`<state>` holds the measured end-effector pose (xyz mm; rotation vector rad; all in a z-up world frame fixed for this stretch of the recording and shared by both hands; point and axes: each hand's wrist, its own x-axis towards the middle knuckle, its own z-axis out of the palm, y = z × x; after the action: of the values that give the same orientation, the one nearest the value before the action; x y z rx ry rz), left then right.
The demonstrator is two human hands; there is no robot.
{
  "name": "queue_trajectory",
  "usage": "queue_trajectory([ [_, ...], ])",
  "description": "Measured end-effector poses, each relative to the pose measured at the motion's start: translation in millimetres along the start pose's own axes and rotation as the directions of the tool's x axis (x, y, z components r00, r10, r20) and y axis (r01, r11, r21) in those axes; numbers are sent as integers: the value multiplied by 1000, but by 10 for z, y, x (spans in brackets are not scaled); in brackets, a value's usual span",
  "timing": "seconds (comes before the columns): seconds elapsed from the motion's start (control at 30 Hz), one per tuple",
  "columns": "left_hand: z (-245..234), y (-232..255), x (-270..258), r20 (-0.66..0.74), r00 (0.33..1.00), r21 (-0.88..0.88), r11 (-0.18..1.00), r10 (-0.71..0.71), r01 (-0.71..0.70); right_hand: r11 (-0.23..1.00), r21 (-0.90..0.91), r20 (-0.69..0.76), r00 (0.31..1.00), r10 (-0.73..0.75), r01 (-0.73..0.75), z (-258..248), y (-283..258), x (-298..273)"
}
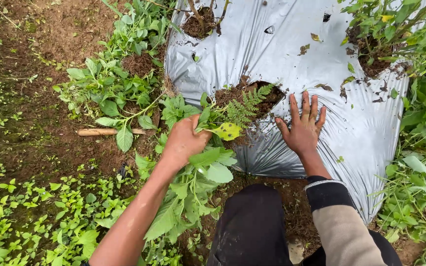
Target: The person pulls weeds by hand from around plants growing through a plastic ground cover, gathering them into a pile. They then use a hoe to loosen and remove additional weeds from the soil beside the covered bed.
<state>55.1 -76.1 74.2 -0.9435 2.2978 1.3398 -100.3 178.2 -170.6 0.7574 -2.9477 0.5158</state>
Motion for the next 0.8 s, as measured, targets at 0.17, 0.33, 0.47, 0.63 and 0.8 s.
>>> queue_trajectory([
  [0.17, -117, -478, -111, -112, 993, 35, 999, 35, -31, 1000, 2, 37, 999, 17, -17, -14, 6, -19],
  [0.33, -238, -843, -210, -124, 991, -51, 998, -45, 39, 999, 30, 61, 998, 10, -12, -48, -18, -17],
  [0.47, -389, -990, -422, -162, 978, -74, 990, -129, 119, 999, 30, 65, 998, 15, -17, -47, 13, -22],
  [0.63, -577, -1386, -537, -281, 947, -76, 987, -154, 138, 999, 38, 63, 998, 6, -8, -44, 14, -8],
  [0.8, -749, -1636, -698, -494, 859, -99, 990, -134, 98, 999, 46, 76, 997, 3, -7, -62, 11, -25],
])
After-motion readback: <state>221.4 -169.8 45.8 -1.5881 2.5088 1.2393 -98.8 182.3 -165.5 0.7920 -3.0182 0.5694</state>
